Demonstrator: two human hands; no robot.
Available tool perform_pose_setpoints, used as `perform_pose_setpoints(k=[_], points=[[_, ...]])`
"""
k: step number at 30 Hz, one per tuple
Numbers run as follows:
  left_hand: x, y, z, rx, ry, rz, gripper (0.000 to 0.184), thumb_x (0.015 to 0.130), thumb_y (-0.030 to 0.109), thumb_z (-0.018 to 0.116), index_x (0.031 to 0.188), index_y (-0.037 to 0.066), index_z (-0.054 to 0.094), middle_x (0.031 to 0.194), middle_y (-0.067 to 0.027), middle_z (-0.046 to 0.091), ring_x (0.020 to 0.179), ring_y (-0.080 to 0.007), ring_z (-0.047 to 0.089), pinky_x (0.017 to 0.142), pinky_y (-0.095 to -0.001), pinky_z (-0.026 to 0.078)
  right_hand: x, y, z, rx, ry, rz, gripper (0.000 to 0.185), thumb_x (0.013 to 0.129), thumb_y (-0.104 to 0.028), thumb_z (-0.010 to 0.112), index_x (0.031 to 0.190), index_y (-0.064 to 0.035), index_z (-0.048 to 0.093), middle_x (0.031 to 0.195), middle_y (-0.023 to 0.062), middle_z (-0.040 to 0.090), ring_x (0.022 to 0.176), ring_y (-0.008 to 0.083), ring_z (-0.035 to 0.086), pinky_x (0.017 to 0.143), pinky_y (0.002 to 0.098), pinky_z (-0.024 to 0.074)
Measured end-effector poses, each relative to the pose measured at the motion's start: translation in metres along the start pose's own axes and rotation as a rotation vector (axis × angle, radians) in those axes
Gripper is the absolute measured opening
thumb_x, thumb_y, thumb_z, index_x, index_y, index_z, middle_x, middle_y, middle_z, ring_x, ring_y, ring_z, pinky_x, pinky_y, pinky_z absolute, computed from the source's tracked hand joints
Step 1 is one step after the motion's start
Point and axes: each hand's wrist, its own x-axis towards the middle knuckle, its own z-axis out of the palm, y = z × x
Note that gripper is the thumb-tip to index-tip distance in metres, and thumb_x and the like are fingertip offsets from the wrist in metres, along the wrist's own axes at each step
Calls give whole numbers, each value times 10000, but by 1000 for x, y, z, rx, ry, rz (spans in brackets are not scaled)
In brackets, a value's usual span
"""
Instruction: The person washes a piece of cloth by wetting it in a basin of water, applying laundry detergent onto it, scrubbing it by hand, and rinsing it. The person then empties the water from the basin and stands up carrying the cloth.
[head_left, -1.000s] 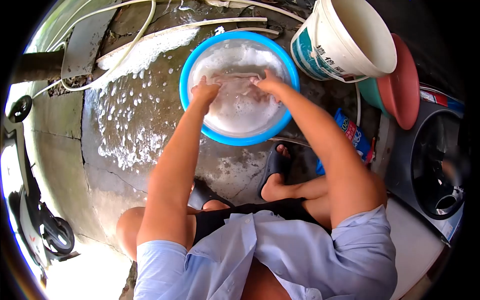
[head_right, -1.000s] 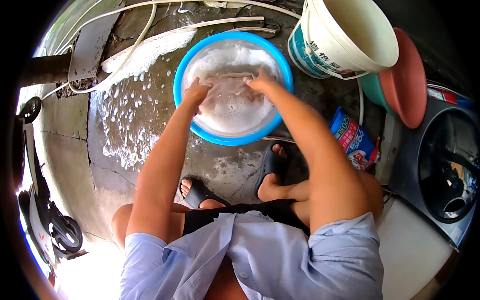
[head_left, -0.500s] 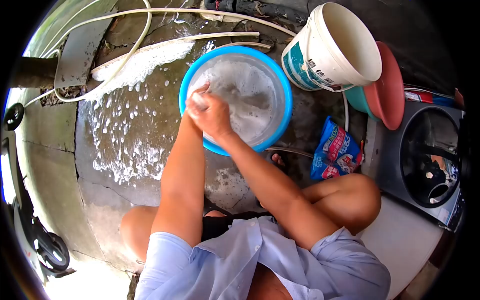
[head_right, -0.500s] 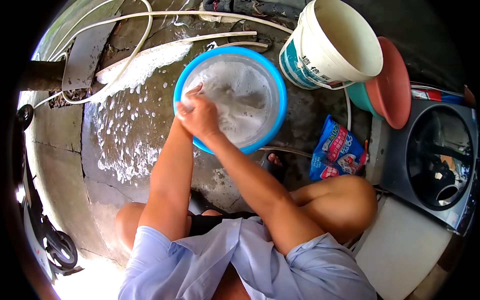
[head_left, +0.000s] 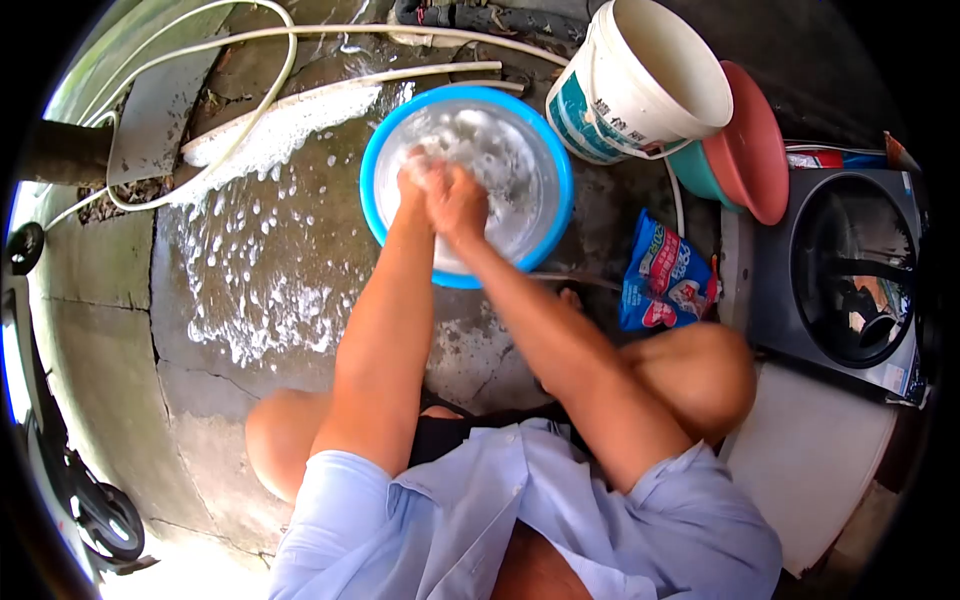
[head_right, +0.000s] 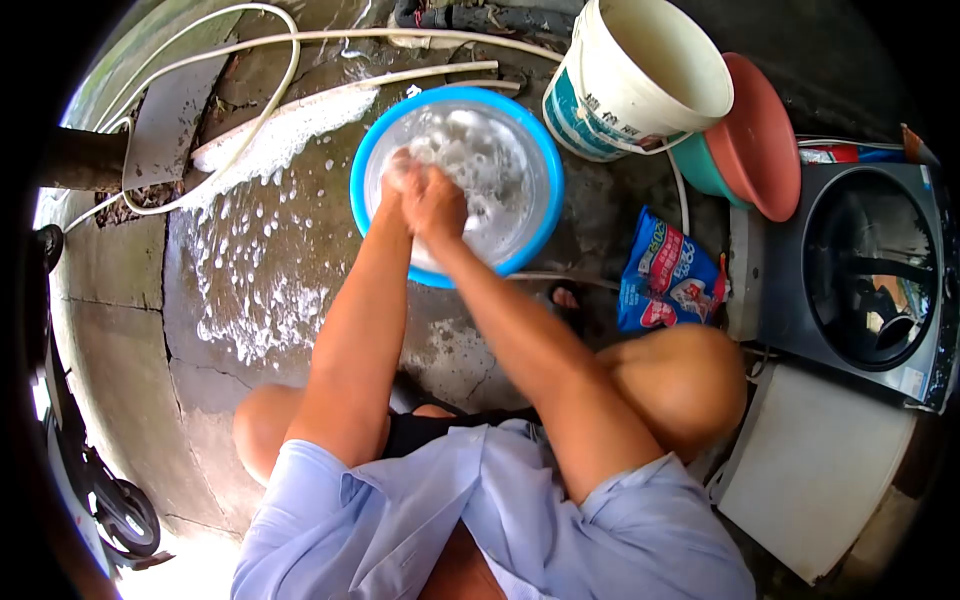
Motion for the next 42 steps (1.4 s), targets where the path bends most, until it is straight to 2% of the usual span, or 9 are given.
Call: perform_pose_setpoints(k=[5,10,13,17,22,24,30,38,42], points=[[-28,-12,69,426,508,-79,296,1012,343,454,994,79,588,977,-128,657,919,-305,640,724,-435,537,56,44,-18,182,-366,243,444,921,-477,572,900,-62,729,874,244,712,859,429,695,760,519,544],[-33,18,10,443,79,-12,295,948,313,529,1060,44,572,999,-150,625,869,-304,637,769,-478,558,-2,14,2,118,-64,-70,347,951,-400,552,952,-92,710,874,257,694,842,479,665,787,534,539],[-81,20,95,44,573,-170,354,955,268,522,1208,21,545,1150,-172,630,1015,-343,643,886,-491,552,75,90,11,-66,-289,67,408,938,-463,569,1082,-94,666,997,259,681,934,462,659,849,531,526],[-76,-15,28,-7,557,-199,573,1010,460,496,1441,86,445,1446,-198,493,1328,-389,489,1093,-664,290,107,107,-11,-30,-383,395,1000,801,-715,625,1563,-184,255,1596,315,79,1409,521,283,1111,564,335],[-88,-3,40,32,559,-377,691,988,597,475,1519,163,390,1574,-156,371,1456,-411,322,1064,-783,-60,64,135,17,-395,-431,-27,985,754,-762,642,1548,-275,324,1599,244,141,1417,522,256,1125,552,349],[-79,-12,42,182,712,-383,805,926,720,470,1522,186,393,1628,-124,280,1474,-412,281,1049,-800,-43,42,141,27,-376,-526,-92,924,763,-748,633,1516,-263,404,1638,204,61,1438,523,206,1107,553,379],[-52,-5,-9,-70,481,-430,800,922,738,447,1446,136,495,1471,-142,504,1391,-365,395,1191,-602,141,9,61,26,136,-447,101,523,866,-571,656,990,-70,736,772,218,693,747,391,688,726,456,556],[-64,29,6,1550,-200,134,518,1003,417,482,1337,22,518,1129,-132,667,1008,-266,644,880,-407,538,-23,-25,-36,279,-113,-434,354,906,-442,646,700,-159,698,724,102,684,651,326,661,619,448,533],[-67,4,75,82,379,-286,429,1019,360,464,1269,21,545,1004,-89,673,936,-259,648,817,-372,538,53,64,3,240,-253,-89,359,951,-396,554,709,-160,674,653,93,674,573,286,650,545,412,512]])
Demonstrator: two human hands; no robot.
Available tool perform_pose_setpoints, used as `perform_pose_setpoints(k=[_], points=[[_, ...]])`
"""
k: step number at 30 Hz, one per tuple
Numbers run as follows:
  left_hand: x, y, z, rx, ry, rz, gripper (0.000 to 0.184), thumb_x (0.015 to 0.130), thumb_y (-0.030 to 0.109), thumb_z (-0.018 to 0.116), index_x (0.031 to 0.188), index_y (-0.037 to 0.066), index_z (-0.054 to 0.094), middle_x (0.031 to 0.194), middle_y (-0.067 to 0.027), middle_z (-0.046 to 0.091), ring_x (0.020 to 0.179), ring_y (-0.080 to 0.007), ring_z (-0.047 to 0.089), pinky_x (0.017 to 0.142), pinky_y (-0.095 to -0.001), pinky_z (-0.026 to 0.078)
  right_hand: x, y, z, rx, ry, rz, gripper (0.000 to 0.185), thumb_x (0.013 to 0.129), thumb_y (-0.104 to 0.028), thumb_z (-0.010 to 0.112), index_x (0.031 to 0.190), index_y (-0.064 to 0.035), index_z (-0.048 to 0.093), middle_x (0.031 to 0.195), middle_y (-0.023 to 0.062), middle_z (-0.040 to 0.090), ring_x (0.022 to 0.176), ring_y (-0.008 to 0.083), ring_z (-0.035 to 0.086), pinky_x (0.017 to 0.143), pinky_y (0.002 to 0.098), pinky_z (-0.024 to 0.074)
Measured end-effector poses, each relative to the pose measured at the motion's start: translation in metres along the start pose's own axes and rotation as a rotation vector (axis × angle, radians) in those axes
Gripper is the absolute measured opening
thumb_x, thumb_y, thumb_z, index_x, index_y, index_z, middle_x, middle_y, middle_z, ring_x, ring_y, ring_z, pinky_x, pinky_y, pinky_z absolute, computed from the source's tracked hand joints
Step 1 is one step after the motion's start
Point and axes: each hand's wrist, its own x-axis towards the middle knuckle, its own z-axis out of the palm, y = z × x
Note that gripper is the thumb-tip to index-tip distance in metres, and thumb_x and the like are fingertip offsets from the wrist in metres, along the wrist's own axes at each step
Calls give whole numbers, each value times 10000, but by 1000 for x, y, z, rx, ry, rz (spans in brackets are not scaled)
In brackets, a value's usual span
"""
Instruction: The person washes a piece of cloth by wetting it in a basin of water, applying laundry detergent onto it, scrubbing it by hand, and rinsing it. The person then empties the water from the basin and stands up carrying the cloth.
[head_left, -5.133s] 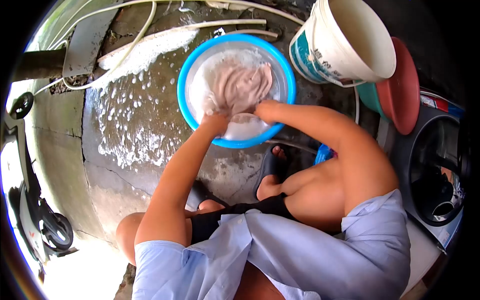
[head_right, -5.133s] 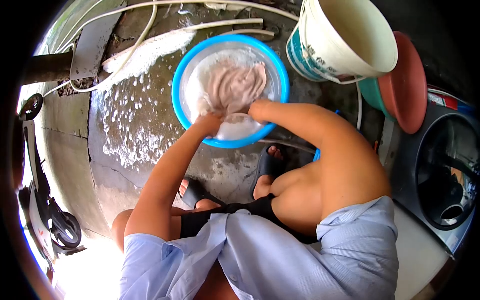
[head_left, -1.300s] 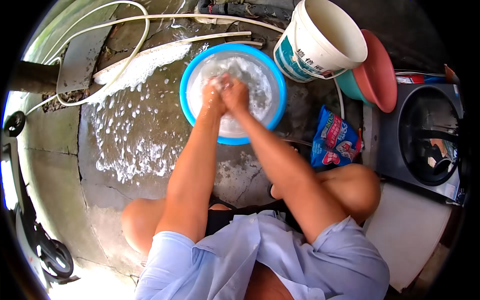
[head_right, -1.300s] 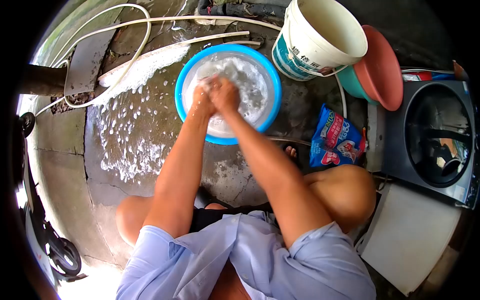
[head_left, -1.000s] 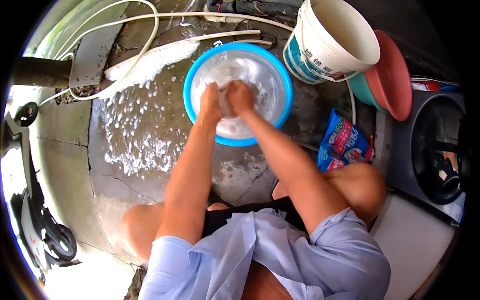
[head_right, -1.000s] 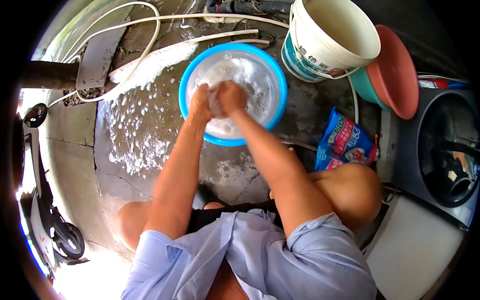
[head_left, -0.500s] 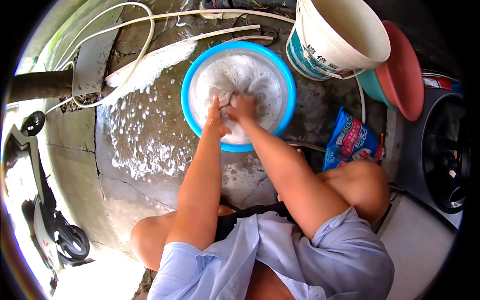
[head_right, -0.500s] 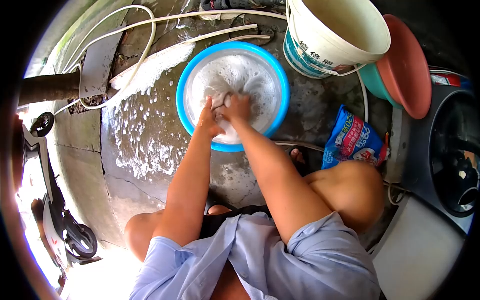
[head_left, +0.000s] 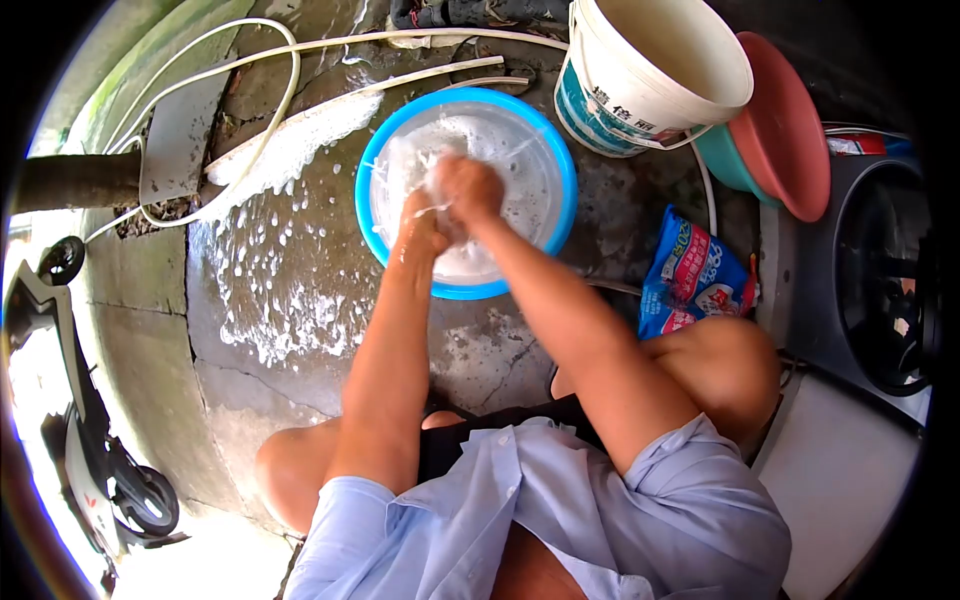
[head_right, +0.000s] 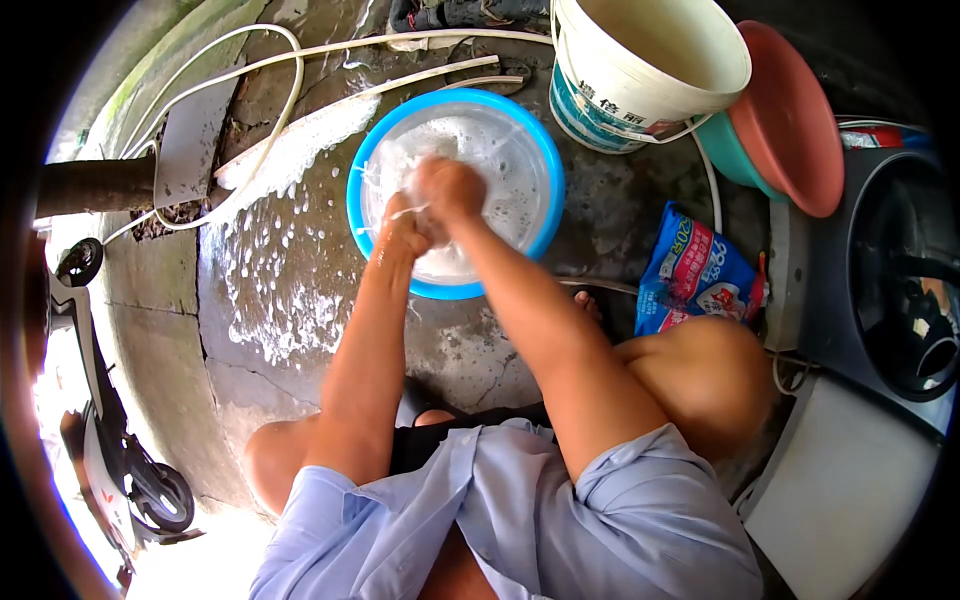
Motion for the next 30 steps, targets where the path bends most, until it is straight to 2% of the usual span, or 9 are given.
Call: perform_pose_setpoints(k=[4,7,9,10,13,15,18,24,30], points=[[23,4,-3,8,128,120,509,980,457,436,1109,7,637,1039,-173,687,908,-347,646,808,-438,536,-16,-15,4,-197,7,245,608,1005,-505,364,735,-103,732,759,209,707,745,399,704,688,507,558],[52,9,-39,-165,-1115,75,488,1017,429,363,1081,32,640,973,-163,666,828,-319,639,728,-411,534,-48,-51,29,-134,63,38,613,966,-554,453,725,-57,717,773,256,670,789,470,666,727,530,534],[40,-2,-39,-14,-601,155,456,1006,403,421,1060,12,649,964,-176,664,835,-322,636,687,-426,526,-16,-22,25,-225,25,277,685,991,-569,337,743,-74,739,741,220,703,766,412,717,750,542,561],[35,-12,-17,167,307,237,437,983,385,503,1048,-18,657,978,-192,669,869,-335,637,673,-450,518,3,-9,-7,7,-44,347,687,983,-576,352,745,-57,734,762,215,709,761,411,715,747,536,563],[113,-7,-78,285,-15,295,302,974,345,548,844,81,613,861,-144,663,763,-271,620,658,-439,522,-10,-8,5,81,136,388,600,982,-534,395,770,-91,739,771,219,702,764,435,697,740,526,556],[104,-10,-105,-349,-1017,70,303,982,371,521,860,107,607,842,-122,661,774,-267,629,680,-470,531,-51,-63,23,-139,187,-3,545,977,-517,473,725,-98,714,781,216,702,744,451,678,717,530,536],[27,-8,-20,21,263,114,306,964,345,512,1065,81,627,944,-126,664,854,-303,649,762,-442,557,4,12,19,-261,96,217,562,976,-536,440,769,-102,732,799,206,704,764,442,678,706,529,535],[8,-15,-43,111,416,-5,388,924,296,541,1215,39,553,1344,-215,545,1226,-415,558,1028,-744,323,42,36,-37,-519,-14,287,726,811,-571,697,1400,-184,522,1405,224,462,1312,416,471,939,517,504],[13,-20,-42,180,347,-154,871,940,625,534,1551,51,296,1643,-225,171,1519,-427,92,1095,-767,11,-4,65,11,-688,-111,164,768,831,-604,669,1439,-175,476,1438,241,453,1328,419,454,997,522,471]])
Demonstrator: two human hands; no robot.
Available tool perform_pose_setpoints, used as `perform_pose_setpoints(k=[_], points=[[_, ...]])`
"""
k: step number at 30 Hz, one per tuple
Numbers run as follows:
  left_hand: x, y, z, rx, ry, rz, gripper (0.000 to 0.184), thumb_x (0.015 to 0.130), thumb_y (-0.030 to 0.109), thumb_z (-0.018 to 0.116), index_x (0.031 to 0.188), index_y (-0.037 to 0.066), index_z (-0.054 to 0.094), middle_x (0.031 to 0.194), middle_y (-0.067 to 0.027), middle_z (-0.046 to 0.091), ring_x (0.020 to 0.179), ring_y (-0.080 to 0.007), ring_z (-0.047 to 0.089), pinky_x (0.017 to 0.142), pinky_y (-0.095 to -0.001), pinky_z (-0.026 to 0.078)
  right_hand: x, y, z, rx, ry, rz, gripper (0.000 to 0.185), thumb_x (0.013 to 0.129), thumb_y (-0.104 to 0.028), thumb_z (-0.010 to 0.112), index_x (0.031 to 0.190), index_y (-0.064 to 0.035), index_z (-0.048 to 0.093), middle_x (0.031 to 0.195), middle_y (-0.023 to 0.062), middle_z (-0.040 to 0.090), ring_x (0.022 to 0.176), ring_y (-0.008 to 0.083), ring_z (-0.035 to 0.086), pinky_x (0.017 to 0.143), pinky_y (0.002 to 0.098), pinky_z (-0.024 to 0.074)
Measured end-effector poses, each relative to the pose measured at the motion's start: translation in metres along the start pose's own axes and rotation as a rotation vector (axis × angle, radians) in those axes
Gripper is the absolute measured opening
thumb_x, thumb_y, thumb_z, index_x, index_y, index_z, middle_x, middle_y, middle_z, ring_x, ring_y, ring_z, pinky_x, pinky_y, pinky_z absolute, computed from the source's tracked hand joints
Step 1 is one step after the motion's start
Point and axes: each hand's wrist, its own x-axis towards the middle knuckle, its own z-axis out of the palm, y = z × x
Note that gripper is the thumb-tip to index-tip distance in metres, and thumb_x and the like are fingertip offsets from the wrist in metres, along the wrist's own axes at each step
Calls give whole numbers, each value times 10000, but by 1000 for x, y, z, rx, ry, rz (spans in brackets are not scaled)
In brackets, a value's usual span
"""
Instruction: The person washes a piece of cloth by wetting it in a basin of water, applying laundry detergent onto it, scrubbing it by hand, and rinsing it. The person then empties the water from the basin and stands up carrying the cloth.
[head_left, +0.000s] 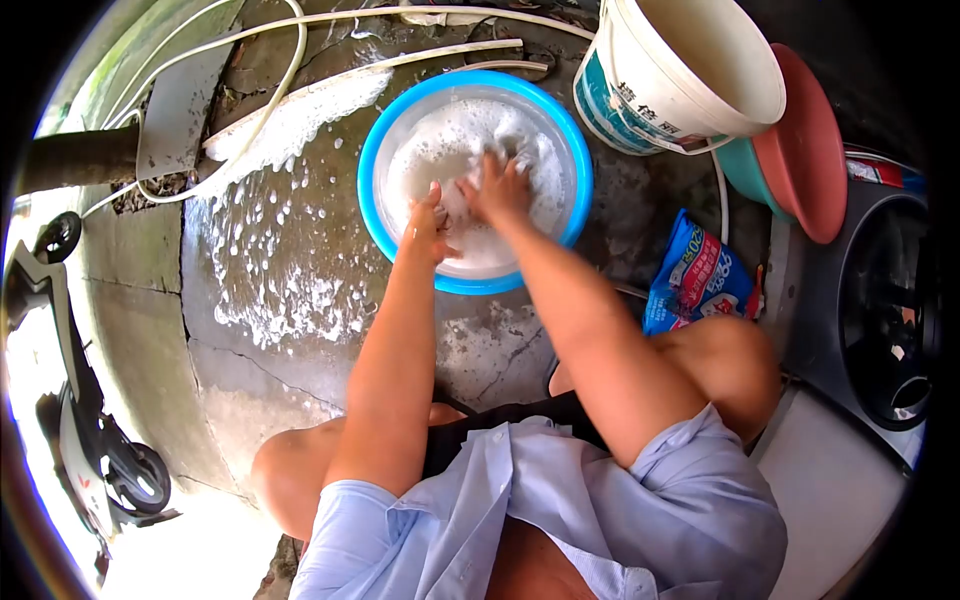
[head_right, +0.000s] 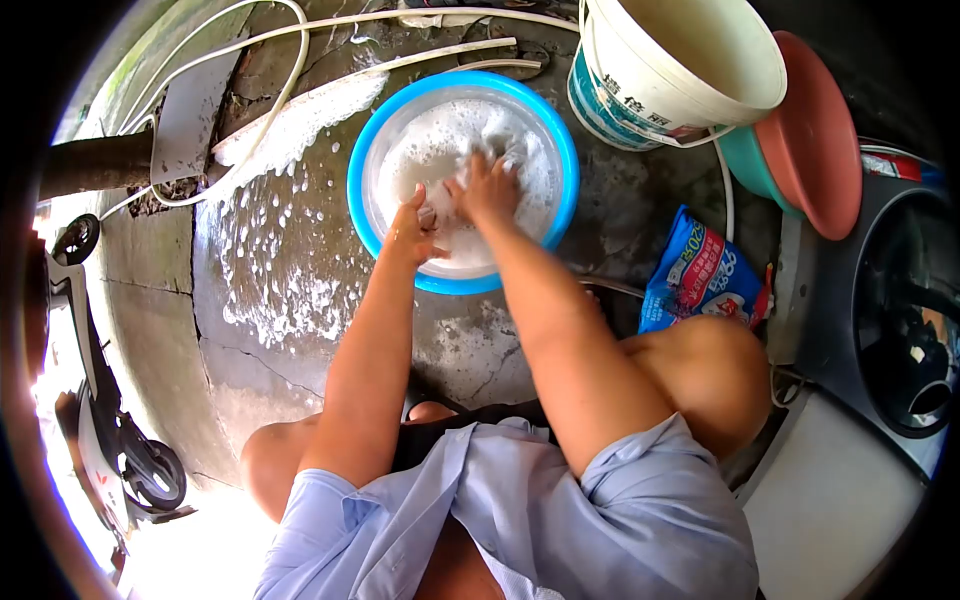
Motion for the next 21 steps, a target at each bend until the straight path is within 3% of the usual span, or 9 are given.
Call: perform_pose_setpoints(k=[2,3,4,6,10,14,16,18,21], points=[[-12,5,12,-90,53,-9,900,933,653,527,1549,38,298,1653,-217,141,1526,-420,51,1095,-758,-36,-3,-18,18,191,-268,10,631,851,-583,654,1236,-83,645,1208,260,636,1136,378,625,895,478,526],[-13,13,10,4,25,-66,738,962,591,505,1428,21,463,1519,-207,430,1417,-395,365,1092,-707,259,-6,-27,17,497,-360,47,552,860,-564,648,1078,-59,690,1015,239,671,986,375,667,820,469,539],[1,16,1,-23,-70,-58,715,964,583,503,1409,24,473,1492,-202,448,1389,-388,386,1071,-695,280,-19,-43,0,801,-449,87,523,870,-546,642,920,-34,735,823,218,705,836,373,708,746,459,551],[31,27,-21,-147,-357,69,671,968,566,498,1371,30,494,1438,-192,483,1334,-375,427,1030,-671,324,-52,-79,-4,778,175,-144,590,824,-589,688,706,-11,683,615,176,639,647,367,681,607,426,508],[12,21,-45,-196,-949,548,587,975,533,490,1295,43,535,1331,-171,554,1223,-348,510,947,-623,410,-96,-112,-80,691,212,-484,423,869,-406,712,670,-37,654,616,162,626,585,359,636,587,449,506],[31,20,-20,273,-478,578,512,982,500,482,1219,56,576,1224,-151,625,1112,-321,592,864,-574,496,-65,-86,-73,742,460,-634,422,938,-353,631,637,-56,635,605,170,610,585,353,634,567,458,490],[34,14,11,65,-140,230,479,986,483,477,1181,63,597,1170,-141,661,1056,-307,634,822,-550,539,-7,-50,-59,522,-83,-8,466,949,-432,553,669,-79,668,655,176,644,649,363,655,630,469,522],[-19,10,49,-175,-188,266,285,999,352,427,871,167,601,832,-34,627,683,-188,594,550,-407,488,4,-33,-49,468,163,-71,346,900,-352,532,705,-92,652,729,172,674,732,343,662,704,446,525],[21,22,-4,-386,-1603,302,487,1020,447,325,1063,84,646,991,-125,675,935,-278,646,845,-441,534,-57,-82,-60,484,222,-298,227,887,-285,576,802,-96,667,790,167,688,776,323,675,712,436,529]])
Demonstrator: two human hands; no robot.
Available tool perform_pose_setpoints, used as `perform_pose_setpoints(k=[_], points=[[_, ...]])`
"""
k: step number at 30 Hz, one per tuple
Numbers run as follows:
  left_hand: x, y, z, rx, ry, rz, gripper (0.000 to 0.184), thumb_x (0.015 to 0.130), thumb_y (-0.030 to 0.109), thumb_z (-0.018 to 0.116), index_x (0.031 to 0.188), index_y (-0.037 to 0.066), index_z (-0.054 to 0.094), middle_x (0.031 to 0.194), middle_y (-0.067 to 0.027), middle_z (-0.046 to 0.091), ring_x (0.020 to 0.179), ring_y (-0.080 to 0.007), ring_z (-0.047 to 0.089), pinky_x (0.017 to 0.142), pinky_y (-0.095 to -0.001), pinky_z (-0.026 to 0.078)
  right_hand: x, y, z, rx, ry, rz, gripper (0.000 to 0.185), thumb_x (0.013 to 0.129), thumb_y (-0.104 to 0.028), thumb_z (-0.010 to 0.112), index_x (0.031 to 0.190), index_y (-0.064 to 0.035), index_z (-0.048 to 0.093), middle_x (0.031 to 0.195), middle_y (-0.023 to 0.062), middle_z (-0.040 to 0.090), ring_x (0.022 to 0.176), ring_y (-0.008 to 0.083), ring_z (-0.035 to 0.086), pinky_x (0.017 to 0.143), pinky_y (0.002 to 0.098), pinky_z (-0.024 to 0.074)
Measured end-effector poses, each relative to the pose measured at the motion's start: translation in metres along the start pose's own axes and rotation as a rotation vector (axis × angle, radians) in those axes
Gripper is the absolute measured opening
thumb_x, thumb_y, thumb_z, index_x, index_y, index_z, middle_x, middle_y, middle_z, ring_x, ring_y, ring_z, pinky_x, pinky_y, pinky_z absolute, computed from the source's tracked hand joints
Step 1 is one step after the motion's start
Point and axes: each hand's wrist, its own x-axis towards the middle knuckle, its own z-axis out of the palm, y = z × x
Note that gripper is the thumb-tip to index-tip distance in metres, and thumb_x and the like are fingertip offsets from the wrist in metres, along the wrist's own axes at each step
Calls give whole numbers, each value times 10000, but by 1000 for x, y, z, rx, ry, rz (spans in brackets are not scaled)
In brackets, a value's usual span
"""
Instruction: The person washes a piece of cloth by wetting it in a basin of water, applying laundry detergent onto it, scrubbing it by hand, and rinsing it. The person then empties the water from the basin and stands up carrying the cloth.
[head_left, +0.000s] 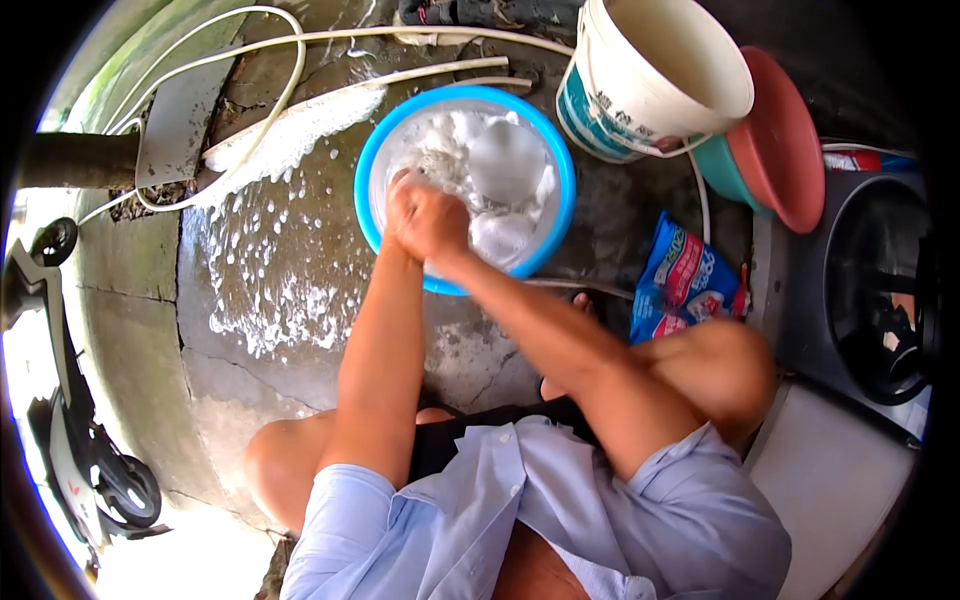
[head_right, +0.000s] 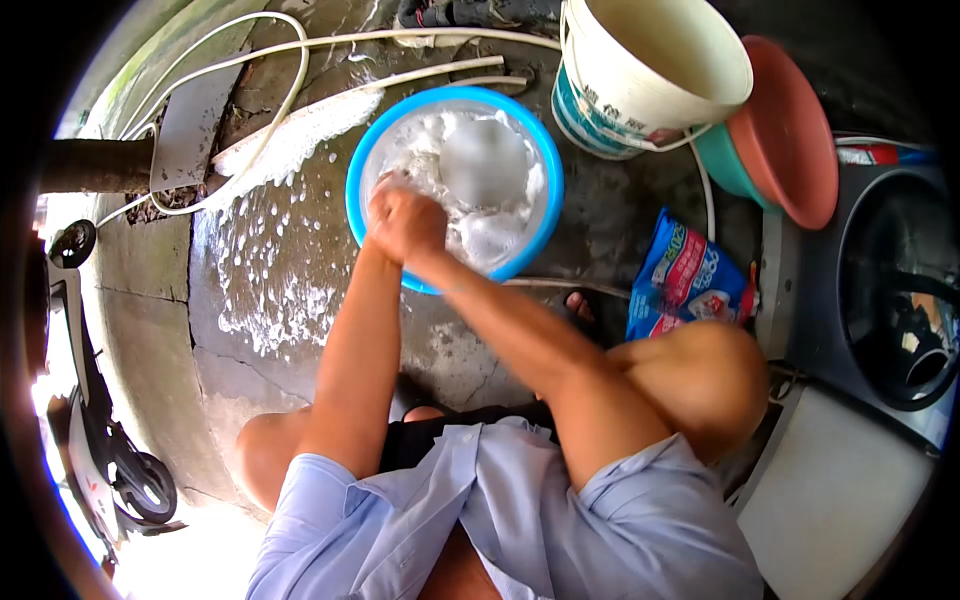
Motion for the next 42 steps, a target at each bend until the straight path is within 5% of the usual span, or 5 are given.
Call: perform_pose_setpoints(k=[3,18,27,38,42], points=[[51,-30,88,194,1463,46,443,990,495,387,922,113,600,805,-82,640,718,-262,628,649,-458,532,35,79,49,-104,-54,24,228,882,-276,572,778,-99,669,787,158,688,760,314,667,681,455,518],[10,-25,41,594,1596,-252,759,945,589,561,1552,199,324,1642,-133,240,1474,-407,274,1056,-798,47,18,105,24,-571,-124,104,575,875,-551,625,1179,-65,669,1244,200,619,1113,317,615,842,507,509],[-53,5,-47,-10,219,28,609,1024,523,411,1371,33,514,1294,-165,576,1227,-289,512,1036,-435,442,-11,-20,14,206,11,-35,381,889,-350,700,727,-15,620,703,210,648,695,420,646,653,495,513],[61,-48,63,294,1203,93,428,1017,430,418,1159,99,650,984,-64,694,813,-252,661,733,-455,547,55,47,-15,178,-101,447,483,988,-411,419,828,-62,713,795,218,693,764,411,677,681,479,538],[14,8,37,22,749,-34,508,1032,389,331,1345,56,553,1244,-146,633,1122,-322,622,915,-494,525,36,30,-1,-12,75,306,474,955,-475,473,804,-108,731,765,224,680,762,442,674,703,510,537]])
